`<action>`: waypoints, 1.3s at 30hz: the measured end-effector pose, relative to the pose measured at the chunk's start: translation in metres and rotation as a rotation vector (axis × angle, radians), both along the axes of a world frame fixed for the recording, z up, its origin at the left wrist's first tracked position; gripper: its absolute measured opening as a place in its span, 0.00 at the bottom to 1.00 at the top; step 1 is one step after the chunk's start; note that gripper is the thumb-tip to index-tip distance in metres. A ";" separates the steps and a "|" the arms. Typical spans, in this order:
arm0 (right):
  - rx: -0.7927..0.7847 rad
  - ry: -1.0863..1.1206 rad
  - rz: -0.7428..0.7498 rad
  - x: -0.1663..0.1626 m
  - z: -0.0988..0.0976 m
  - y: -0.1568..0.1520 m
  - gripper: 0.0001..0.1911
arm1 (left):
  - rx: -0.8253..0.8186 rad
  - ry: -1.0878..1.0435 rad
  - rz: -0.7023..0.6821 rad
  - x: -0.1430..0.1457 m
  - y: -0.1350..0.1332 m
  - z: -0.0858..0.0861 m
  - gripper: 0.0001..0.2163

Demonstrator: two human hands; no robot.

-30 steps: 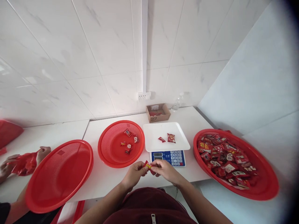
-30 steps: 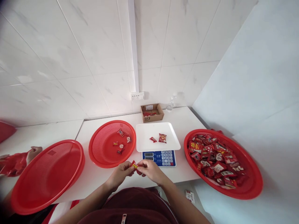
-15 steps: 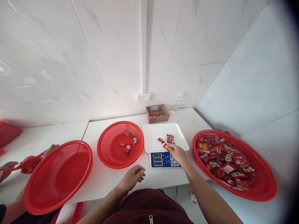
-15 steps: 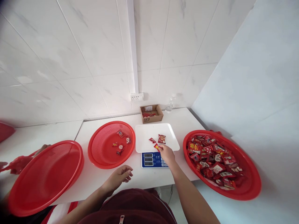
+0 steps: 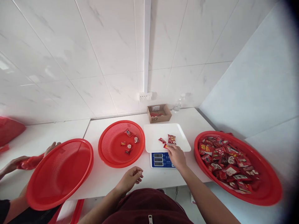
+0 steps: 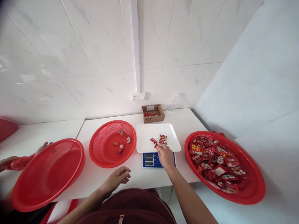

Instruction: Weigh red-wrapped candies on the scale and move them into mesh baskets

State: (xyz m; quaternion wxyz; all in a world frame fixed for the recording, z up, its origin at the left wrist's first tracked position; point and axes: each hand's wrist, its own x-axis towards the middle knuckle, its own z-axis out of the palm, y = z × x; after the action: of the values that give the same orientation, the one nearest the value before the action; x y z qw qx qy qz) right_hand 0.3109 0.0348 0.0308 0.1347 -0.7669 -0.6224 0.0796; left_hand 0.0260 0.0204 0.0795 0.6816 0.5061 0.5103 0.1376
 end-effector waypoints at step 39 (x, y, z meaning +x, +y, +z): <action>-0.162 -0.075 0.116 -0.031 -0.014 0.030 0.28 | -0.017 0.027 -0.016 0.001 -0.001 -0.002 0.21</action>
State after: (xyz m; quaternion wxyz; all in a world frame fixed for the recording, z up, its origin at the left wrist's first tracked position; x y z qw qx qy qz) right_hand 0.2804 0.0645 0.0168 0.0441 -0.7405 -0.6618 0.1085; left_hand 0.0265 0.0196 0.0777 0.6798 0.5063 0.5166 0.1211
